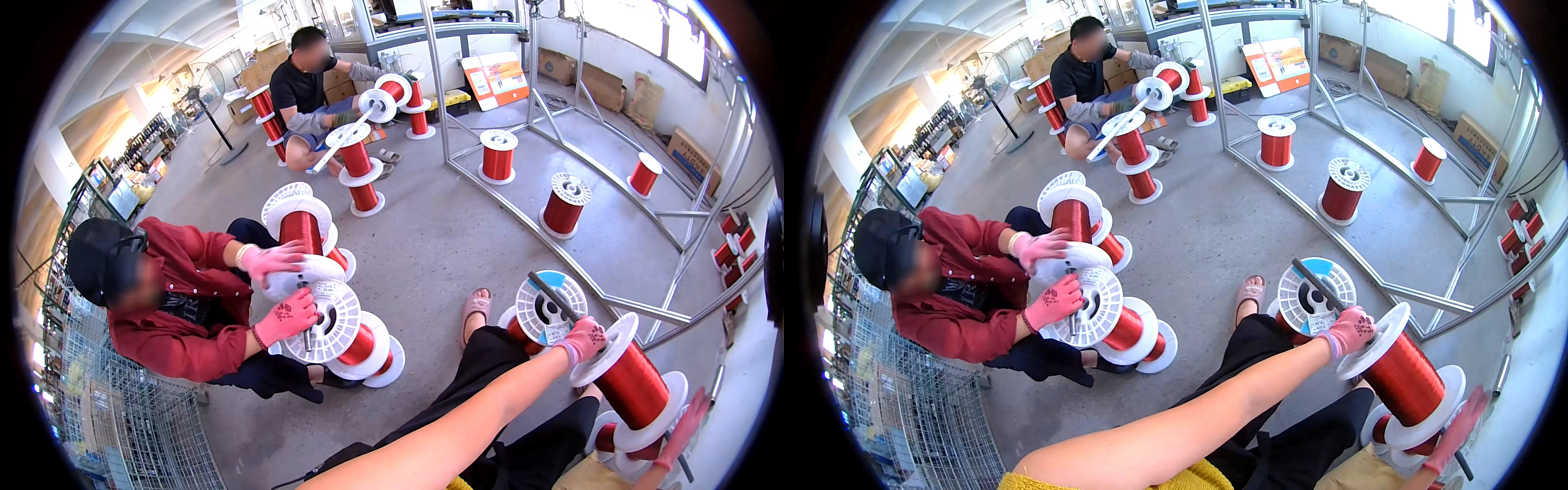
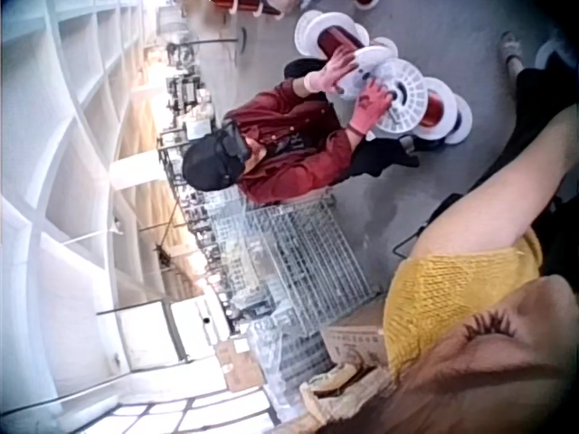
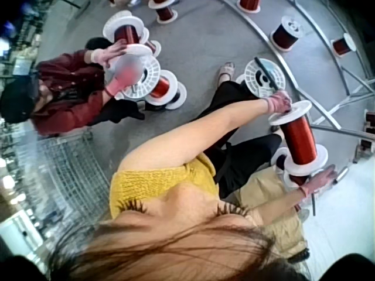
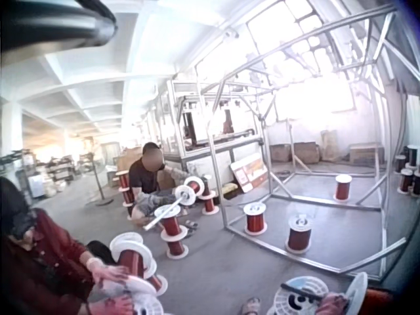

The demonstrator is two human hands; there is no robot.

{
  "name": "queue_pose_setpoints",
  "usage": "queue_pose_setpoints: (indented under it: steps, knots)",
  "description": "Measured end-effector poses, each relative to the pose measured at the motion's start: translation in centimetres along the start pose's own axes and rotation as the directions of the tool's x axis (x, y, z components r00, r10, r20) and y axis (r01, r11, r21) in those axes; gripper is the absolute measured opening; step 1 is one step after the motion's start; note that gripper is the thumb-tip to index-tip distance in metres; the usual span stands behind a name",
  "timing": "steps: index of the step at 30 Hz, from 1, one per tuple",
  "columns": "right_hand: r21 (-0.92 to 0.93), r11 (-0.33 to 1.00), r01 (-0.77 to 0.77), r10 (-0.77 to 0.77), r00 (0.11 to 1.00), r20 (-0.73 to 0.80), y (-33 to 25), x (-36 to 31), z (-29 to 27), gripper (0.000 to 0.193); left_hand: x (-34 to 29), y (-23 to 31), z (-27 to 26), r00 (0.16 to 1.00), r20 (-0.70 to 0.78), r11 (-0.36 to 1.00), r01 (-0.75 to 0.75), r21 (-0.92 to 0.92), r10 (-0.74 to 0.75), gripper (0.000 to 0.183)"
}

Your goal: The person slides wire spools onto a metal rod and places the assembly on the floor while sitting in the assembly area.

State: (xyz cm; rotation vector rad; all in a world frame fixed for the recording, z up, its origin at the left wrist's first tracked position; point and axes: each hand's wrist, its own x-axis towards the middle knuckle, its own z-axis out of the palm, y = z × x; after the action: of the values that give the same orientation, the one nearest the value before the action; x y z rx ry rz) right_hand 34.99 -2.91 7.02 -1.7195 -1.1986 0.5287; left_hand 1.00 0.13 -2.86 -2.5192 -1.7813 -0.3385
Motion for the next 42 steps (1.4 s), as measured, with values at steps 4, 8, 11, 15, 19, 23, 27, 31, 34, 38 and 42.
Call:
queue_pose_setpoints:
  steps: [4, 8, 11, 15, 19, 23, 27, 31, 34, 38, 42]
  knots:
    - [-0.535, 0.843, 0.051, 0.017, 0.993, 0.121, 2.2, 0.8, 2.9, 0.061, 0.1, 0.1, -0.1, 1.0, 0.006, 1.0, 0.004, -0.005, -0.004, 0.014]
    - [-0.447, 0.889, 0.098, -0.022, 0.985, 0.172, 2.6, 0.2, 1.8, 0.058, 0.0, 0.6, -0.4, 0.999, 0.047, 1.0, -0.007, 0.008, 0.006, 0.014]
    - [-0.376, 0.92, 0.112, -0.043, 0.982, 0.186, 1.9, 0.9, 2.4, 0.047, 0.8, -0.4, 0.9, 0.998, -0.059, 1.0, -0.013, -0.016, 0.012, 0.012]
    - [-0.476, 0.852, 0.218, -0.124, 0.967, 0.222, 2.2, -0.3, 3.5, 0.041, -1.1, -2.0, -2.7, 0.973, -0.054, 0.953, -0.232, -0.196, 0.225, 0.02]
    - [-0.441, 0.896, 0.055, -0.009, 0.994, 0.105, -2.7, -1.4, 4.3, 0.047, -2.1, -4.1, -4.8, 0.917, -0.161, 0.883, -0.396, -0.251, 0.366, 0.035]
    - [-0.453, 0.892, 0.002, 0.02, 0.999, 0.043, -3.5, -1.9, 3.6, 0.049, -3.2, -5.2, -5.1, 0.975, -0.138, 0.979, -0.185, -0.09, 0.172, 0.047]
    - [-0.411, 0.911, 0.018, 0.006, 0.998, 0.056, -3.2, -1.9, 3.7, 0.052, -4.4, -9.2, -3.3, 0.963, -0.255, 0.996, 0.079, -0.038, -0.086, 0.048]
    - [-0.417, 0.908, 0.029, 0.008, 0.996, 0.085, -2.9, -1.5, 3.7, 0.052, -4.1, -9.6, -4.3, 0.976, -0.215, 0.999, -0.032, -0.027, 0.025, 0.046]
    - [-0.418, 0.908, 0.03, 0.022, 0.993, 0.117, -4.0, -1.4, 3.8, 0.051, -3.7, -8.6, -4.2, 0.956, -0.274, 0.984, -0.141, -0.108, 0.107, 0.037]
    - [-0.419, 0.907, 0.032, 0.011, 0.995, 0.1, -3.5, -1.5, 3.6, 0.051, -3.6, -7.1, -4.4, 0.969, -0.243, 0.955, -0.105, -0.276, 0.036, 0.028]
    - [-0.414, 0.909, 0.048, 0.001, 0.993, 0.118, -3.8, -1.5, 3.6, 0.05, -3.6, -7.4, -4.5, 0.98, -0.195, 0.966, -0.087, -0.243, 0.039, 0.029]
